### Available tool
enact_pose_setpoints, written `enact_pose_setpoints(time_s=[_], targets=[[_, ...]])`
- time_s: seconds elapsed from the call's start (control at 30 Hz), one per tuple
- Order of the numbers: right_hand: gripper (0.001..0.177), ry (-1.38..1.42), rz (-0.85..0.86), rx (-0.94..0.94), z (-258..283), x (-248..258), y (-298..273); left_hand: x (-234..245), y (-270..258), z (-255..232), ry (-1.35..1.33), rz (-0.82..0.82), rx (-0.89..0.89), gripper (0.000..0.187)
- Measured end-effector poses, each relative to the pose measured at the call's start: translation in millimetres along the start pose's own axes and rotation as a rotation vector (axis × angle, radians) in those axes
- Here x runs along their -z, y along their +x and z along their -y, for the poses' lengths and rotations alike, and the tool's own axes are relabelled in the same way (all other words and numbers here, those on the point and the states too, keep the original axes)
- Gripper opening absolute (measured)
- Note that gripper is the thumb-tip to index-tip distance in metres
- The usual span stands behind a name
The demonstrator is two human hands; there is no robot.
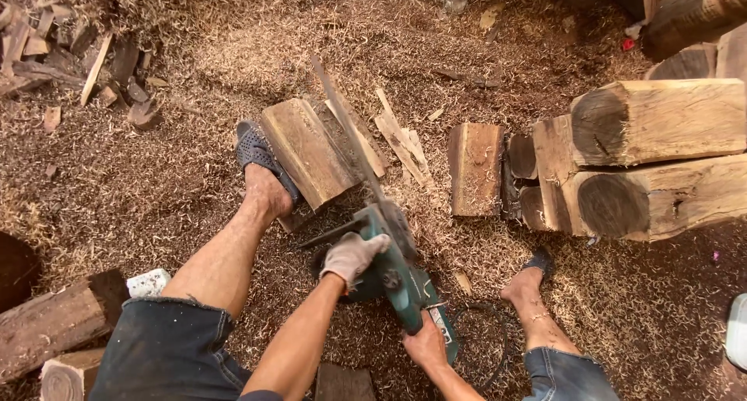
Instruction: Use an electric chainsaw to cut a block of wood.
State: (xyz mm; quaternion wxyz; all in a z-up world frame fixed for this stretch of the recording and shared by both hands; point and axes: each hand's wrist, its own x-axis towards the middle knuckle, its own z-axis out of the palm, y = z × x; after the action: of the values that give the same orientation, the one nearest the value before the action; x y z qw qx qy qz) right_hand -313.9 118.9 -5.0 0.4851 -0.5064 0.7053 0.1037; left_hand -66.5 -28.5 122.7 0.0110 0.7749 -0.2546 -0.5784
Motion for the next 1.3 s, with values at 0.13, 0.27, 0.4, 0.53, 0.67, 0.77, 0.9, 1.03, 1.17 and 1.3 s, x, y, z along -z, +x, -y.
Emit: enact_pose_setpoints(time_s=[0.13, 0.27, 0.4, 0.53, 0.67, 0.77, 0.9, 1.03, 1.17, 1.3], targets=[[0.07, -0.188, 0.264, -0.058, -2.0, 21.5, -3.6, -22.0, -28.5, -27.9, 0.156, 0.038, -0.059, 0.041], [0.049, -0.754, 0.616, -0.089, 1.7, 38.2, -2.7, -55.6, -23.7, -27.9, 0.201, 0.057, -0.068, 0.039], [0.036, -0.501, 0.58, -0.139, 100.0, 91.4, -6.3, -121.9, 74.2, 34.6, 0.651, 0.173, -0.109, 0.063], [0.077, -0.13, 0.075, 0.308, 255.8, 101.6, 5.3, -112.4, 82.0, 60.9, 0.794, 0.042, -0.469, 0.052], [0.125, -0.276, -0.017, 0.453, 363.7, 54.5, 67.9, -74.8, 81.8, 63.6, 0.834, 0.142, -0.68, 0.035], [0.139, -0.411, -0.069, 0.38, 379.5, 21.3, 115.5, -17.5, 85.5, 74.2, 0.447, 0.16, -0.595, 0.025], [0.141, -0.48, -0.058, 0.401, 374.5, 43.0, 131.9, 118.3, 9.3, 12.5, 0.135, 0.007, -0.09, 0.043], [0.132, -0.261, 0.138, 0.39, 379.4, 101.1, 139.5, 132.2, 62.8, 10.8, -0.336, -0.413, 0.013, 0.049], [0.108, -0.1, 0.331, 0.314, 389.7, 135.8, 175.1, 122.9, 110.1, -20.3, -0.73, -0.3, 0.06, 0.053], [0.098, -0.022, 0.251, 0.275, 409.9, 136.8, 175.6, 83.5, 191.7, -28.0, -1.043, -0.172, -0.053, 0.06]])
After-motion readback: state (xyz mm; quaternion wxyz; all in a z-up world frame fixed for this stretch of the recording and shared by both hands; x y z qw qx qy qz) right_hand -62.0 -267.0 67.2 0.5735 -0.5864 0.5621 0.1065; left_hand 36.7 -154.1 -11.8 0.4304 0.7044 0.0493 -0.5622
